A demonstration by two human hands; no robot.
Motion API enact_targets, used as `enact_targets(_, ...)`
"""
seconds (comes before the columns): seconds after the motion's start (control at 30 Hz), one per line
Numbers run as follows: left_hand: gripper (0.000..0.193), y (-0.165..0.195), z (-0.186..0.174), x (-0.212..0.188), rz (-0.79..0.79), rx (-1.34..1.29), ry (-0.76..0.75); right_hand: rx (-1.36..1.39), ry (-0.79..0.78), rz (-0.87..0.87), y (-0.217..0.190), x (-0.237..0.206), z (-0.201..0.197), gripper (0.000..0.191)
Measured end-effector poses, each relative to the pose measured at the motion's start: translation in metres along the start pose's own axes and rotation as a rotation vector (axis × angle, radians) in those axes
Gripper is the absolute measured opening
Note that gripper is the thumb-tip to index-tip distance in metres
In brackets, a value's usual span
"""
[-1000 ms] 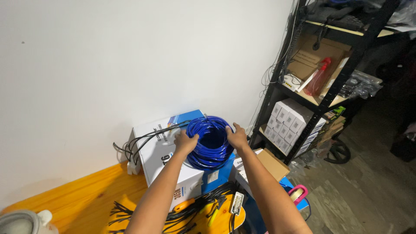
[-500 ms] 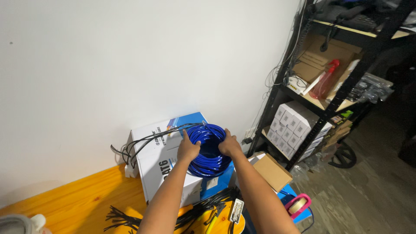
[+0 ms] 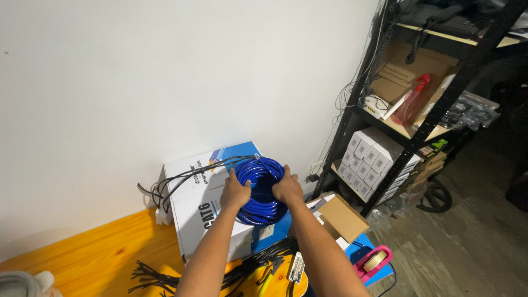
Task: The person coils a blue flexible cable into loops on a work table, then carries each coil to a white shelving unit and places it with the other coiled cables on a shelf. They repeat the coiling and shelving cycle for several coils.
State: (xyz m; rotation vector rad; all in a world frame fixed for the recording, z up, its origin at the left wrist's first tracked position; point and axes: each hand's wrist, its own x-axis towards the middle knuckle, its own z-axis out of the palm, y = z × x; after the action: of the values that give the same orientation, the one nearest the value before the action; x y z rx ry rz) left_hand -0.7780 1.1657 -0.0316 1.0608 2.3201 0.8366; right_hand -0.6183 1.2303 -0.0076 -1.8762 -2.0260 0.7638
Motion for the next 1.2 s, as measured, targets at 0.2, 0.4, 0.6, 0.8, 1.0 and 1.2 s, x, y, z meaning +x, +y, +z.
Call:
enact_targets(0.2, 0.089, -0.008, 0.006, 0.003, -0.014, -0.063, 0.019, 0.126, 0.027, 0.08, 0.004, -0.008, -0.001, 0.092)
enact_targets(0.4, 0.089, -0.013, 0.012, 0.01, -0.033, -0.098, 0.049, 0.163, 0.0, 0.15, 0.007, 0.0, 0.002, 0.086)
enact_targets(0.6, 0.088, -0.005, 0.002, 0.005, -0.04, -0.194, 0.139, 0.162, 0.013, 0.113, -0.005, 0.016, -0.002, 0.082)
enact_targets(0.8, 0.082, -0.011, -0.011, -0.001, -0.103, -0.295, 0.154, 0.314, 0.036, -0.009, -0.005, 0.036, 0.008, 0.075)
enact_targets(1.0, 0.067, -0.004, -0.008, 0.006, 0.15, -0.162, 0.468, 0.338, 0.171, -0.317, 0.005, 0.049, 0.008, 0.06)
enact_targets(1.2, 0.068, 0.033, -0.028, -0.017, 0.446, -0.339, 0.733, 0.652, 0.207, -0.289, -0.011, 0.013, -0.043, 0.056)
